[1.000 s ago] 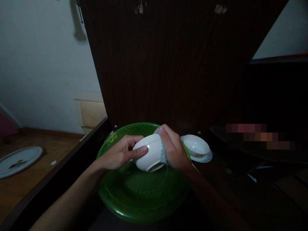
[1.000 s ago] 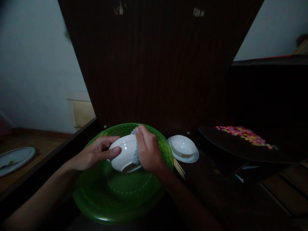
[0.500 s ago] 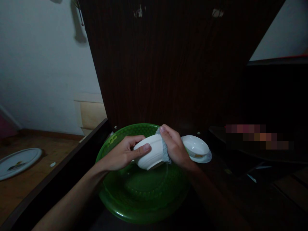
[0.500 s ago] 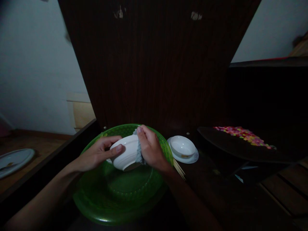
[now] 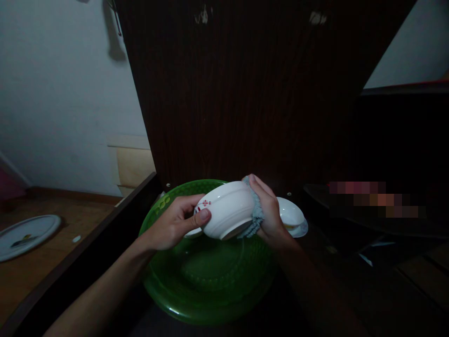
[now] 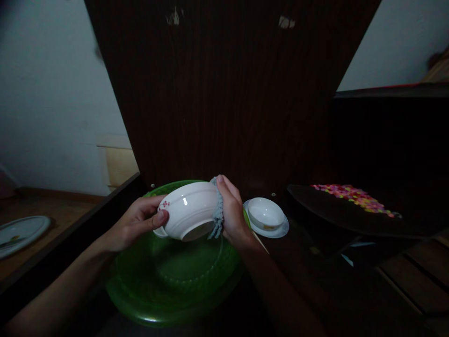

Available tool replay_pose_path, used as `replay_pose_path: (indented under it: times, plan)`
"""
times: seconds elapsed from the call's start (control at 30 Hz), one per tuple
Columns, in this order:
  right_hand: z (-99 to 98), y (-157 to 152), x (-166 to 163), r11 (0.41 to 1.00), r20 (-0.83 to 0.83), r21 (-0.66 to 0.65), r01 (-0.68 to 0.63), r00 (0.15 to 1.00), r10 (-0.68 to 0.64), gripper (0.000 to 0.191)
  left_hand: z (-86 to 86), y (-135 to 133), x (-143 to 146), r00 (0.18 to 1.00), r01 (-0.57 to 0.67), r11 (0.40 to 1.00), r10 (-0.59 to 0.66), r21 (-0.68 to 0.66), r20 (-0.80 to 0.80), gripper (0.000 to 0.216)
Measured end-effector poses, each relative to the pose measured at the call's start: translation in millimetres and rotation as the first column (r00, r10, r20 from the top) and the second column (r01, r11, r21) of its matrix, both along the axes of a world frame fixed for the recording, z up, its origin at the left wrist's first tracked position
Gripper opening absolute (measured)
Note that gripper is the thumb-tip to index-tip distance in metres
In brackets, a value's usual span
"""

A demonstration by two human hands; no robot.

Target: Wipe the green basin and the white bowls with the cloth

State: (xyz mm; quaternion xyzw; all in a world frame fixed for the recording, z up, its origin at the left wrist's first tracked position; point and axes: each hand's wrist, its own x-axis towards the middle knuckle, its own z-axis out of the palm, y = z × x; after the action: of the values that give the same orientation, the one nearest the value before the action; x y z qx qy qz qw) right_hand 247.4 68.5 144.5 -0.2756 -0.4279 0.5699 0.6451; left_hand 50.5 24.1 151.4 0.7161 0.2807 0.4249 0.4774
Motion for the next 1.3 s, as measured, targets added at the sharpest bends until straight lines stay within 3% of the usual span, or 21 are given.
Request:
replay_pose_path:
  times: [0.2,0.4,0.6,0.83,0.97,1.07,1.2,1.3]
  plan:
    - [-6.6,-2,2,0.988,0.218,0.149,0.027,0.974,-0.059,0.036,0.1,0,-1,1.0,0.01,0.997,-0.011,-0.082,-0.015,0.044]
    - [-5.7,-5,2,0.955,0.451,0.295,0.015,0.879,-0.153,0.041,-0.4,1,1,0.997,0.023,0.994,-0.03,-0.109,-0.066,0.039]
    - [-4.0,-12,-5,0.93,0.556,0.367,0.017,0.798,-0.234,0.039,-0.7,1,5,0.991,0.006,0.99,-0.025,-0.139,-0.133,0.035]
    - [-4.4,-16,-7,0.861,0.646,0.5,-0.092,0.701,-0.3,0.034,-2.3,-4,12,0.967,-0.048,0.994,0.023,-0.093,-0.253,0.038]
    - [-8.0,-16,-8,0.894,0.636,0.442,-0.077,0.73,-0.251,0.036,-0.6,-7,13,0.977,-0.081,0.986,0.05,-0.143,-0.207,0.038]
    - [-8.1,-15,-9,0.937,0.553,0.345,-0.047,0.817,-0.163,0.038,3.7,-7,9,0.987,-0.119,0.986,0.105,-0.115,-0.118,0.035]
    - [-3.7,-10,-5,0.988,0.301,0.149,-0.034,0.953,-0.013,0.039,8.8,-7,1,0.995,-0.091,0.993,0.088,-0.072,-0.047,0.034]
    - [-0.3,-4,-2,1.0,0.088,-0.013,0.003,0.996,-0.001,0.034,8.0,-5,-2,1.0,-0.02,0.998,0.019,-0.064,-0.018,0.033]
